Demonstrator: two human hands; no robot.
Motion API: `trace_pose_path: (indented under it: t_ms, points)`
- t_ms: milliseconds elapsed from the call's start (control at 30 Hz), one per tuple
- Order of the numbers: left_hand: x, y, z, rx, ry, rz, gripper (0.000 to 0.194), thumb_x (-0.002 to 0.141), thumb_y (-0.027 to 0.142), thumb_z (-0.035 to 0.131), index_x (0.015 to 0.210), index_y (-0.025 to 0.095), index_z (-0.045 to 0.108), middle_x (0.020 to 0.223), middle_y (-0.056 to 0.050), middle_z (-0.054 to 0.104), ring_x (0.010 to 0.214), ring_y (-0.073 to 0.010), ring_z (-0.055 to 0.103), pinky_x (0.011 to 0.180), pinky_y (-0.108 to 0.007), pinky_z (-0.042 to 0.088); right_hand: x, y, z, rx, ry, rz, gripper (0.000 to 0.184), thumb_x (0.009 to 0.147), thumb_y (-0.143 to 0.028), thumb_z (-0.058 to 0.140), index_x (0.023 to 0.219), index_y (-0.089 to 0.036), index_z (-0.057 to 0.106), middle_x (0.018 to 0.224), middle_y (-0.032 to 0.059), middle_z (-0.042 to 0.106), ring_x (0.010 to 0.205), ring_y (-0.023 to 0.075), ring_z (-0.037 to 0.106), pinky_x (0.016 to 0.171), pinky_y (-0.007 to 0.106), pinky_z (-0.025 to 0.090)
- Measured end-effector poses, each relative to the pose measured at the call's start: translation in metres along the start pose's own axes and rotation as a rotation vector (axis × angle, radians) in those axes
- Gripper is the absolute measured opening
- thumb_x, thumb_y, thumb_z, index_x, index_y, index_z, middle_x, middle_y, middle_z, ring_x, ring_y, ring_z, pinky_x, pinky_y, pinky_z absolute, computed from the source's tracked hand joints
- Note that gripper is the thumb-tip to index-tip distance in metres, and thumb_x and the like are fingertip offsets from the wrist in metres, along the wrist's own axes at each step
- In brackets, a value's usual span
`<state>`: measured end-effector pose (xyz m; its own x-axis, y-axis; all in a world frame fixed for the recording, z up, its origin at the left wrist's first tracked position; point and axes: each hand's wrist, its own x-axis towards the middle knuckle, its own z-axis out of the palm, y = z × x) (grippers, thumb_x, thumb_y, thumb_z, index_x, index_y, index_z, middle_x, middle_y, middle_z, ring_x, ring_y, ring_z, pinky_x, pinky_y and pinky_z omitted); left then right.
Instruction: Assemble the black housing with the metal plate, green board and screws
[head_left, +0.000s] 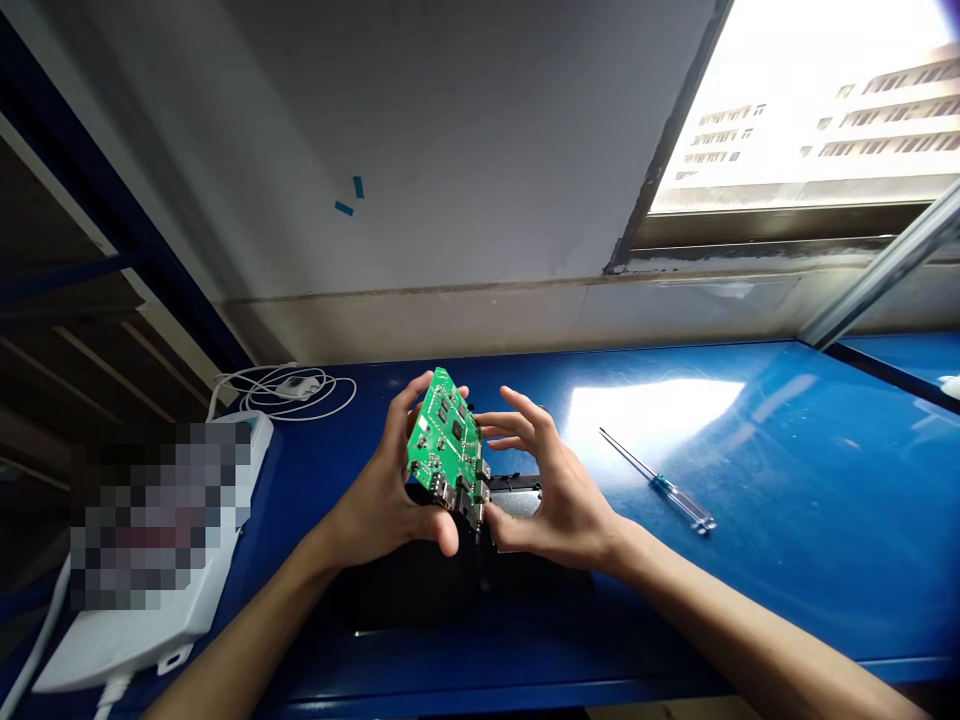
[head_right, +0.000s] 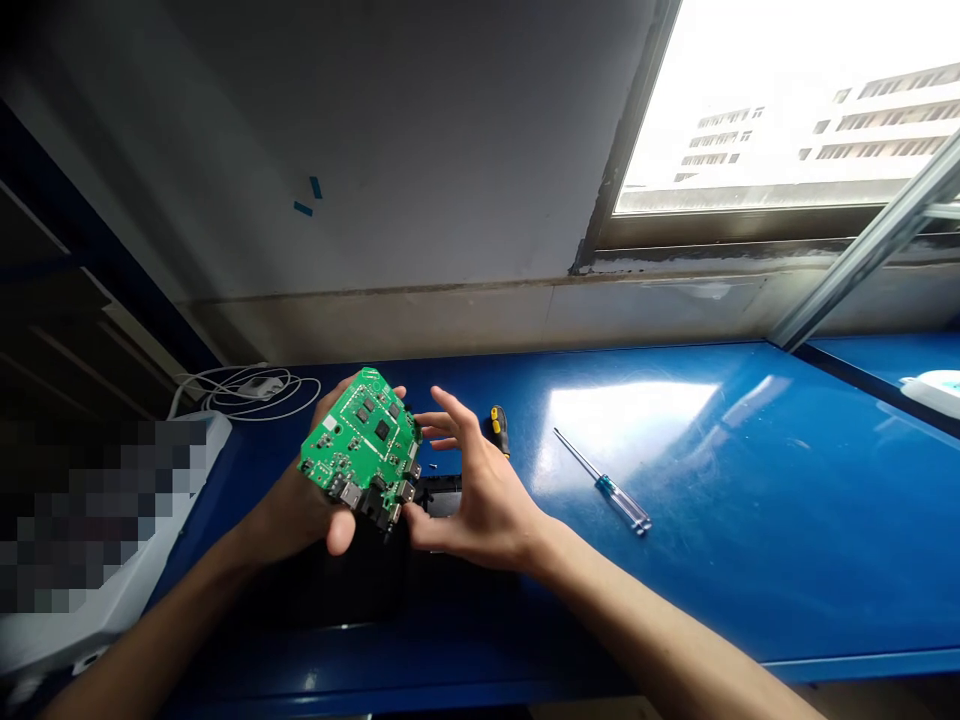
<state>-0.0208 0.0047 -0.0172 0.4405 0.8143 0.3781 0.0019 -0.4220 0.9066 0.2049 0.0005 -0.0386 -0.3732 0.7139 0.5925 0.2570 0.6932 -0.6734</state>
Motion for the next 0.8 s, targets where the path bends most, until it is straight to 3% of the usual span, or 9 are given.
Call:
trace_pose_path:
  t_ms: [100,300,567,800]
  points:
    - [-0.009,0.001,-0.012,0.063,0.026,-0.032,0.131,0.059,0.070,0.088,0.162,0.039,0.014,0.169,-0.016,0.031,0.151,-0.0420,0.037,0.121,-0.056,0.040,0.001,-0.001,0.001,0.102,-0.023,0.112,0.104,0.072,-0.020,0.078,0.157,-0.026,0.019,0.137,0.0143,0.061,0.124,0.0285,0.064,0.106,0.056,0.056]
    - [-0.041,0.011,-0.030,0.084,0.044,-0.259,0.130,0.065,0.067,0.088,0.162,0.044,0.005,0.171,-0.014,0.026,0.152,-0.0415,0.037,0.117,-0.055,0.045,0.000,-0.005,0.003,0.186,-0.145,0.209,0.105,0.067,-0.021,0.083,0.152,-0.029,0.022,0.137,0.0128,0.061,0.125,0.0284,0.064,0.111,0.059,0.052]
    - [-0.072,0.006,-0.039,0.474,0.012,-0.356,0.127,0.074,0.054,0.089,0.163,0.044,0.000,0.167,-0.014,0.033,0.155,-0.0430,0.029,0.121,-0.066,0.032,-0.006,-0.006,0.007,-0.012,-0.210,0.111,0.106,0.068,-0.019,0.079,0.155,-0.026,0.018,0.142,0.0162,0.060,0.127,0.0294,0.065,0.108,0.054,0.055]
    - [-0.091,0.006,-0.033,0.649,-0.036,-0.433,0.118,0.081,0.042,0.084,0.164,0.043,0.000,0.164,-0.013,0.037,0.146,-0.0418,0.046,0.117,-0.065,0.039,-0.009,-0.007,0.009,-0.097,-0.284,0.018,0.106,0.071,-0.016,0.076,0.158,-0.024,0.017,0.147,0.0172,0.058,0.132,0.0295,0.063,0.107,0.048,0.057]
